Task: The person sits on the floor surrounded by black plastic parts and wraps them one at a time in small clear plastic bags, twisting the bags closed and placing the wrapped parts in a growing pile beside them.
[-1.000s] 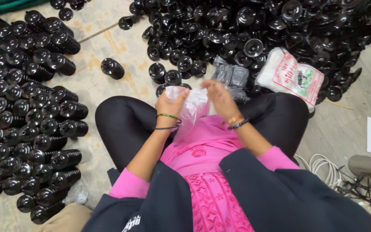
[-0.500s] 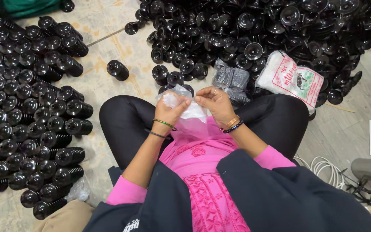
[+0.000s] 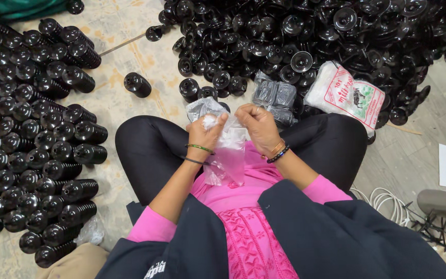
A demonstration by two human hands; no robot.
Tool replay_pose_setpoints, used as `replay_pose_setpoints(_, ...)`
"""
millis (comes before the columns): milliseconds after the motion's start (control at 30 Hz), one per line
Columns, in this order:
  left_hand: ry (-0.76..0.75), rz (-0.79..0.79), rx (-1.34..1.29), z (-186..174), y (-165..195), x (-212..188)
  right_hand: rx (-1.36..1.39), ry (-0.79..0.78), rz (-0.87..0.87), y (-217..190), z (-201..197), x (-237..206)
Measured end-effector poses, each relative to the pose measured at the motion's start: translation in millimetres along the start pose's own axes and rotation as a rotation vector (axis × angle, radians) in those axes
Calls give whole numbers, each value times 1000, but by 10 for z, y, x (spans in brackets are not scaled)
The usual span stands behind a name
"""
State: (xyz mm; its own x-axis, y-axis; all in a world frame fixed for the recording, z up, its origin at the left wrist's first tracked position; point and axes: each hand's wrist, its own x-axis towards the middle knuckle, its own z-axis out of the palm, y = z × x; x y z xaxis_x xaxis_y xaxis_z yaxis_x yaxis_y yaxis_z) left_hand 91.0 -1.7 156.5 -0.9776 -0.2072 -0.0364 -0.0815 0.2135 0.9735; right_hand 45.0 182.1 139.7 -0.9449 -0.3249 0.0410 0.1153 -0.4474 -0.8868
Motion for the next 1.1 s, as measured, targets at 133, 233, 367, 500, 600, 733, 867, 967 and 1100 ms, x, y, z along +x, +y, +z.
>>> replay_pose_setpoints(133, -30, 93, -325, 83, -202, 62, 210, 79, 145, 29, -35, 44)
replay_pose_setpoints(233, -165, -182, -539, 141, -288, 81, 383, 67, 281, 74, -58, 27)
replay_pose_setpoints(367, -392, -330, -605, 45, -332, 2, 371, 88, 494, 169, -172, -11)
replay_pose_setpoints(500, -676, -392, -879, -373, -398, -187, 37, -203, 531, 89, -577, -63)
replay_pose_setpoints(600, -680, -584, -628, -601, -500, -398, -225, -429, 670, 58, -759, -138)
replay_pose_setpoints(733, -796, -424, -440, -798, -725, -534, -358, -645, 833, 8, -868, -204)
replay_pose_setpoints(867, -718, -660, -778, -751, -1042, -260, -439, -677, 720, 117, -1023, 183)
replay_pose_setpoints(967, -452, -627, -820, -204, -1328, 165, -787, -336, 539, 539, -989, 696)
replay_pose_setpoints(1100, 261, -460, -180, 596, -1720, 537, -1256, -63, -272, 1135, -735, 1176)
